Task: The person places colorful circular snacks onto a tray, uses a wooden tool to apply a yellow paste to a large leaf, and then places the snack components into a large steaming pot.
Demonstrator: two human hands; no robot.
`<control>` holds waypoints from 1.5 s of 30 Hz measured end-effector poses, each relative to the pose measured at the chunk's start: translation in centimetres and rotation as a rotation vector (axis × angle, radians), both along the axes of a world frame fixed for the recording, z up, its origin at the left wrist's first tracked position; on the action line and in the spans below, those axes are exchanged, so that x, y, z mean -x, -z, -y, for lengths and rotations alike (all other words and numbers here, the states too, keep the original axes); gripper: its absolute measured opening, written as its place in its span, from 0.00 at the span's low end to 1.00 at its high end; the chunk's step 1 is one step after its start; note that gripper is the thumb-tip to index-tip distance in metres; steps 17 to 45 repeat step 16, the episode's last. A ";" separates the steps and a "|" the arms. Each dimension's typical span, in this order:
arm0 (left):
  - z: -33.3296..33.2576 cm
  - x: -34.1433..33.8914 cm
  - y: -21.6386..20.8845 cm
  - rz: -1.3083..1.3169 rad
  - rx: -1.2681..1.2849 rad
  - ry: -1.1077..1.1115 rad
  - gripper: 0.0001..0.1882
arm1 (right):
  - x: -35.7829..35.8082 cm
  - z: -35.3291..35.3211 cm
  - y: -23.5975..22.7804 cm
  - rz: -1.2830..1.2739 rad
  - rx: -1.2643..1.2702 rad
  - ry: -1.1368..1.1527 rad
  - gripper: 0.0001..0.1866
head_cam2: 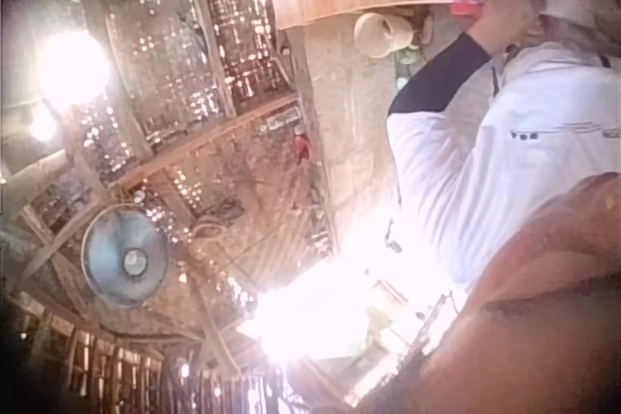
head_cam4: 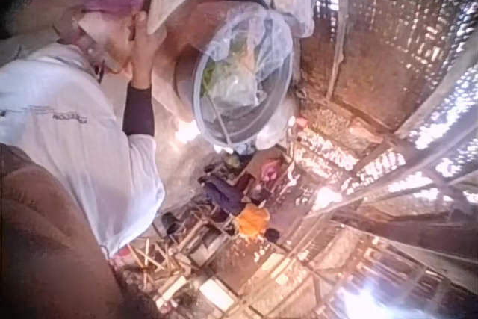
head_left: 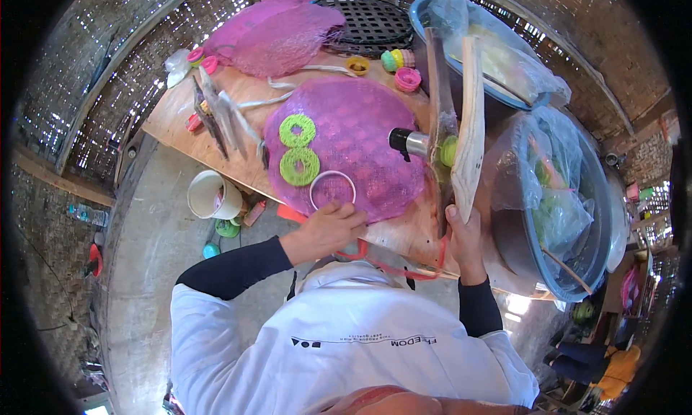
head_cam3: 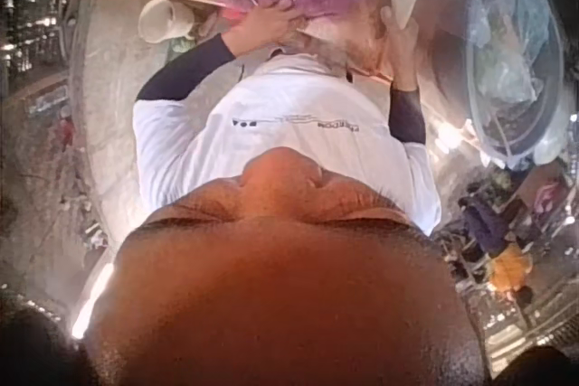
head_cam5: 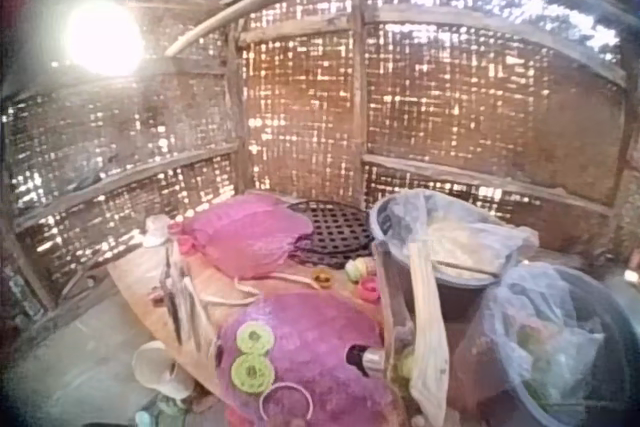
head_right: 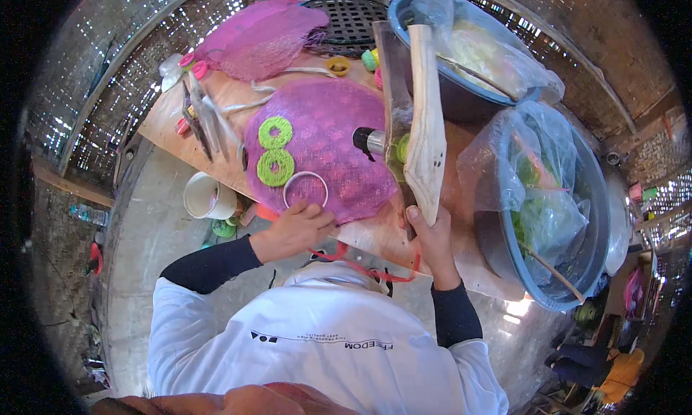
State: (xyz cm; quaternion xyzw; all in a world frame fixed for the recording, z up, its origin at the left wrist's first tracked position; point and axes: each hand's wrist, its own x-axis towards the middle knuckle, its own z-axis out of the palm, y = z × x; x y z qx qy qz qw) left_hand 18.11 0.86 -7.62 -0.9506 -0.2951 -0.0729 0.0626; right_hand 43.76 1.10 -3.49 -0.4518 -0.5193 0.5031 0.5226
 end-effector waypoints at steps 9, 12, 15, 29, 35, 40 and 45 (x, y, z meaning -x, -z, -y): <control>-4.6 5.2 -7.2 1.268 0.007 -0.540 0.29 | 2.6 -2.0 -1.7 0.078 0.185 -0.358 0.26; -8.6 8.8 -11.1 2.141 0.651 -0.023 0.34 | 4.2 -3.3 -3.5 0.230 0.131 -0.461 0.28; -8.3 9.1 -14.5 2.259 0.943 0.308 0.39 | 5.8 -4.4 -5.0 0.348 0.142 -0.610 0.30; -8.1 9.6 -14.1 2.276 0.932 0.305 0.39 | 6.2 -4.5 -5.0 0.360 0.148 -0.622 0.30; -8.1 9.6 -14.1 2.276 0.932 0.305 0.39 | 6.2 -4.5 -5.0 0.360 0.148 -0.622 0.30; -8.1 9.6 -14.1 2.276 0.932 0.305 0.39 | 6.2 -4.5 -5.0 0.360 0.148 -0.622 0.30; -8.1 9.6 -14.1 2.276 0.932 0.305 0.39 | 6.2 -4.5 -5.0 0.360 0.148 -0.622 0.30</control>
